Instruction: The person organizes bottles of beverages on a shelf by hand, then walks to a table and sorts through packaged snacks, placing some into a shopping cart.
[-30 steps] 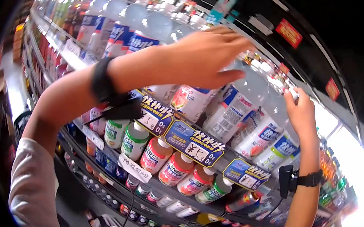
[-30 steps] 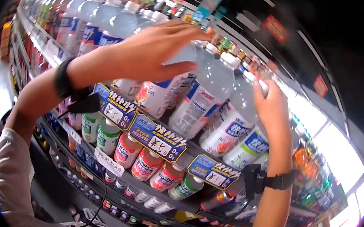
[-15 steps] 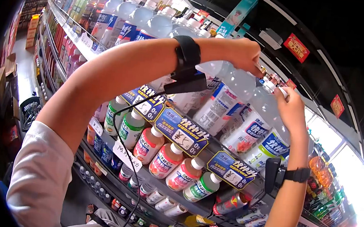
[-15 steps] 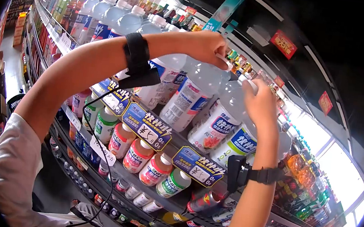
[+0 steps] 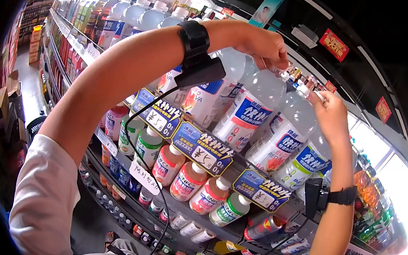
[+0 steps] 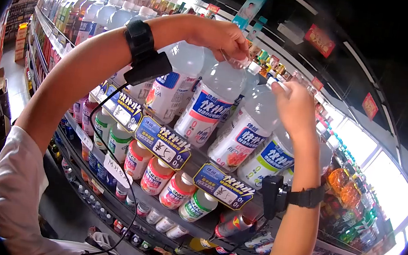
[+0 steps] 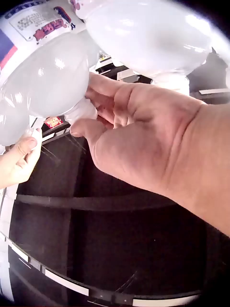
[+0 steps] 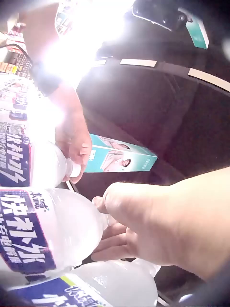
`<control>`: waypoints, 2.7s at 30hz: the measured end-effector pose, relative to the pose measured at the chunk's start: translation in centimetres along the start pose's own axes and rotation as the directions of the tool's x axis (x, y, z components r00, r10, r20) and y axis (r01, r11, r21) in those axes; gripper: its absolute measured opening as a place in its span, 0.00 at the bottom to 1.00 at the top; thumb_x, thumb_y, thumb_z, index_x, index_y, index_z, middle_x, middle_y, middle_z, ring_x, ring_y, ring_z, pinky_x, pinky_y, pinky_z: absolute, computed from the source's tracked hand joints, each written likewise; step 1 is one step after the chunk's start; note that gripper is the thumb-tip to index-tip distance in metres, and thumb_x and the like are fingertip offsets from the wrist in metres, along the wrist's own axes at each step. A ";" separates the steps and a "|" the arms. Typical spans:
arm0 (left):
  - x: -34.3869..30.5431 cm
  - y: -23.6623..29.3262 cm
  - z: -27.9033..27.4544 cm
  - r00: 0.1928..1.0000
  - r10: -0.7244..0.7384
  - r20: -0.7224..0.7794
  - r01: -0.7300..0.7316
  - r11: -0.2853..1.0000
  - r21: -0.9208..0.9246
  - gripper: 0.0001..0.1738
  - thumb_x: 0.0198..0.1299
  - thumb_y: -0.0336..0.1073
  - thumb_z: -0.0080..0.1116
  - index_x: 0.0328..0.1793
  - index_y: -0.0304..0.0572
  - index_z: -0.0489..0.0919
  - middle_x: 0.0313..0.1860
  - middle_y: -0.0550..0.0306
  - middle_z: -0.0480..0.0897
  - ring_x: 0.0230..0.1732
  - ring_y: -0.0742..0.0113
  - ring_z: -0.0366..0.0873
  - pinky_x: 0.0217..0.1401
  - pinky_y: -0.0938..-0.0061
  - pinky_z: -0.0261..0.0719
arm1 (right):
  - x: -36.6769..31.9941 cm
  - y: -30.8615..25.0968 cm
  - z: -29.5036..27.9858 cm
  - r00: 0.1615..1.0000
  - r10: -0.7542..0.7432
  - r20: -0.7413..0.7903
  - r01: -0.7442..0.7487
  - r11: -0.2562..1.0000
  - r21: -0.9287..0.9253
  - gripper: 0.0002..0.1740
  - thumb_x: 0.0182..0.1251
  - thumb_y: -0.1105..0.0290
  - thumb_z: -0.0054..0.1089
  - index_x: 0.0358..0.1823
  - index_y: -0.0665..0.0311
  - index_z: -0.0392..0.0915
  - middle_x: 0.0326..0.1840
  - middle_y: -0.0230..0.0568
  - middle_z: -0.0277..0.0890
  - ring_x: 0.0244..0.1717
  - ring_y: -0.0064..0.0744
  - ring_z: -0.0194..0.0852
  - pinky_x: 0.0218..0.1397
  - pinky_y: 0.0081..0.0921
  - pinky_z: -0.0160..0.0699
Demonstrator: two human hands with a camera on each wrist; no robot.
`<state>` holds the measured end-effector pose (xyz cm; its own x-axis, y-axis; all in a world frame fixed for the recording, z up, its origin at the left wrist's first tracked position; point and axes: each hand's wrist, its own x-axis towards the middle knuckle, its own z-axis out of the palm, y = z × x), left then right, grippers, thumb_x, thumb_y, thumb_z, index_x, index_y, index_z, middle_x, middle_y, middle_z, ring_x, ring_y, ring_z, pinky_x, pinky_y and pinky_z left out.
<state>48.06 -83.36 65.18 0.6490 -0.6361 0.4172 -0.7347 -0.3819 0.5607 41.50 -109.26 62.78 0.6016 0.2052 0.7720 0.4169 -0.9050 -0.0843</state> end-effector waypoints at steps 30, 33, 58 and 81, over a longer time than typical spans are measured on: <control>8.1 2.6 3.8 0.999 -0.002 0.051 -0.026 0.845 0.534 0.46 0.59 0.78 0.37 0.68 0.54 0.75 0.63 0.44 0.77 0.62 0.51 0.77 0.69 0.45 0.61 | 0.6 2.4 -3.0 0.997 0.080 0.011 -0.071 0.930 -0.361 0.28 0.65 0.48 0.58 0.38 0.72 0.79 0.39 0.57 0.79 0.44 0.41 0.79 0.51 0.33 0.72; 5.1 2.7 4.5 0.997 0.039 0.067 -0.065 0.896 0.438 0.47 0.56 0.80 0.39 0.71 0.59 0.72 0.65 0.42 0.75 0.65 0.51 0.75 0.73 0.42 0.54 | -0.7 5.3 -2.6 0.999 -0.005 -0.035 -0.011 0.902 -0.432 0.25 0.65 0.50 0.58 0.34 0.72 0.78 0.32 0.54 0.78 0.37 0.40 0.78 0.45 0.32 0.73; 4.3 4.6 3.7 0.953 -0.219 0.210 0.078 0.845 0.529 0.61 0.50 0.86 0.36 0.71 0.36 0.69 0.65 0.46 0.76 0.77 0.46 0.55 0.77 0.47 0.49 | -3.0 8.6 -8.2 0.962 0.272 -0.004 -0.183 0.637 -0.749 0.29 0.64 0.46 0.57 0.45 0.70 0.77 0.45 0.60 0.80 0.51 0.55 0.79 0.55 0.42 0.74; 5.3 3.0 4.1 0.986 -0.022 0.164 -0.070 0.845 0.531 0.54 0.43 0.86 0.47 0.71 0.62 0.73 0.70 0.36 0.69 0.71 0.42 0.67 0.76 0.39 0.41 | -3.9 7.8 -8.1 0.922 0.382 0.069 -0.365 0.914 -0.178 0.27 0.64 0.47 0.61 0.36 0.69 0.77 0.23 0.37 0.76 0.18 0.21 0.69 0.20 0.19 0.66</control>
<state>48.49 -90.59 66.14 0.6237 -0.7290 0.2820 -0.7705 -0.6341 0.0649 36.86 -120.19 64.23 0.7604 -0.1309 0.6361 0.0398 -0.9682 -0.2469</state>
